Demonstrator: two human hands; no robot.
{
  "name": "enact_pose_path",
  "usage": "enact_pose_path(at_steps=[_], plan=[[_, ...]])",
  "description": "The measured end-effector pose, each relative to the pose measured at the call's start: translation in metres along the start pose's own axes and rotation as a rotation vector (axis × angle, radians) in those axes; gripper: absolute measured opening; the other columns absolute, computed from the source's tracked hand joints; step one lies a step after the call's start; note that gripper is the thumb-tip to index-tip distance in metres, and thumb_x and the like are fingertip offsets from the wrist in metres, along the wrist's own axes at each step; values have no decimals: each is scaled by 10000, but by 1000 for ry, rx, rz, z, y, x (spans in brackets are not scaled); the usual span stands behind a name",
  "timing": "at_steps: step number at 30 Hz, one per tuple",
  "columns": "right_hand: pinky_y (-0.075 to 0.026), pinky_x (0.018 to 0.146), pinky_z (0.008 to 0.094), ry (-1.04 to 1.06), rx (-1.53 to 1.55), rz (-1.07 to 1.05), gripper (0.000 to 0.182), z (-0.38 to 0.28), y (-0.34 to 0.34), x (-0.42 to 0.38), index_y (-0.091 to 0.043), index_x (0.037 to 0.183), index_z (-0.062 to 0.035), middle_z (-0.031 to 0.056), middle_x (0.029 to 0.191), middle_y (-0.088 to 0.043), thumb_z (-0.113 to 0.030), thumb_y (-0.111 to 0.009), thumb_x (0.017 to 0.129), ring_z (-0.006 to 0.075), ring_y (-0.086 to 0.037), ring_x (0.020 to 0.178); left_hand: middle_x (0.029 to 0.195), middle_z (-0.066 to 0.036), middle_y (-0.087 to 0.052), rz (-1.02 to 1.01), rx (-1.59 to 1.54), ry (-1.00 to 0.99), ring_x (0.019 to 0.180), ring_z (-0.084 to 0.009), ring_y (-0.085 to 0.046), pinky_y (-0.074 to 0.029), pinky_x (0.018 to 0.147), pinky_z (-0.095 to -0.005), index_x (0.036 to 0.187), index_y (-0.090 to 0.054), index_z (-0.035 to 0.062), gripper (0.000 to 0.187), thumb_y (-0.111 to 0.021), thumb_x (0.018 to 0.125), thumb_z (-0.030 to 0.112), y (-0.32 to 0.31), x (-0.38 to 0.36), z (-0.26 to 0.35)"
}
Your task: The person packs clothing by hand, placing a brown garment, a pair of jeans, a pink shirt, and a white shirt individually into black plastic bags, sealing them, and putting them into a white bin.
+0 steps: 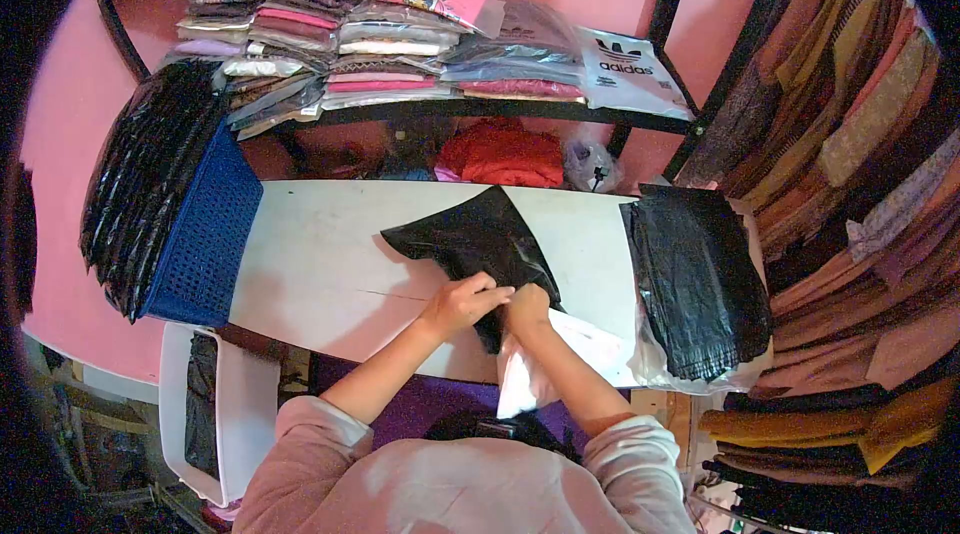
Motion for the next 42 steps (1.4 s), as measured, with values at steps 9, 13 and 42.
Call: enact_pose_path(at_steps=[9,13,42], plan=[[-464,594,371,-42,139,146,169,-3,-5,27,-611,805,-88,119,784,-609,-208,-516,733,282,-596,721,726,-12,-523,24,144,-171,575,-147,-553,-471,469,-253,979,-635,136,329,-620,656,74,-2,-21,-6],[-484,633,361,28,-30,165,221,3,-28,35,-626,829,-122,106,784,-613,-271,-578,674,294,-604,754,759,-29,-518,-11,173,-68,632,-161,-567,-488,533,-259,981,-630,123,335,-591,658,40,-10,-35,-22],[-444,657,369,19,402,392,236,142,0,-2,-540,901,1,154,837,-550,-72,-629,694,318,-539,751,871,-194,-529,568,355,909,842,-388,-498,-386,761,-449,979,-528,-21,310,-567,682,56,-16,-146,-33]])
Point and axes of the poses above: each hand's wrist, its own x-axis towards the middle knuckle, its own y-axis out of the back of the hand, z = x × y, the point moved 7 cm from there along x, towards the middle knuckle
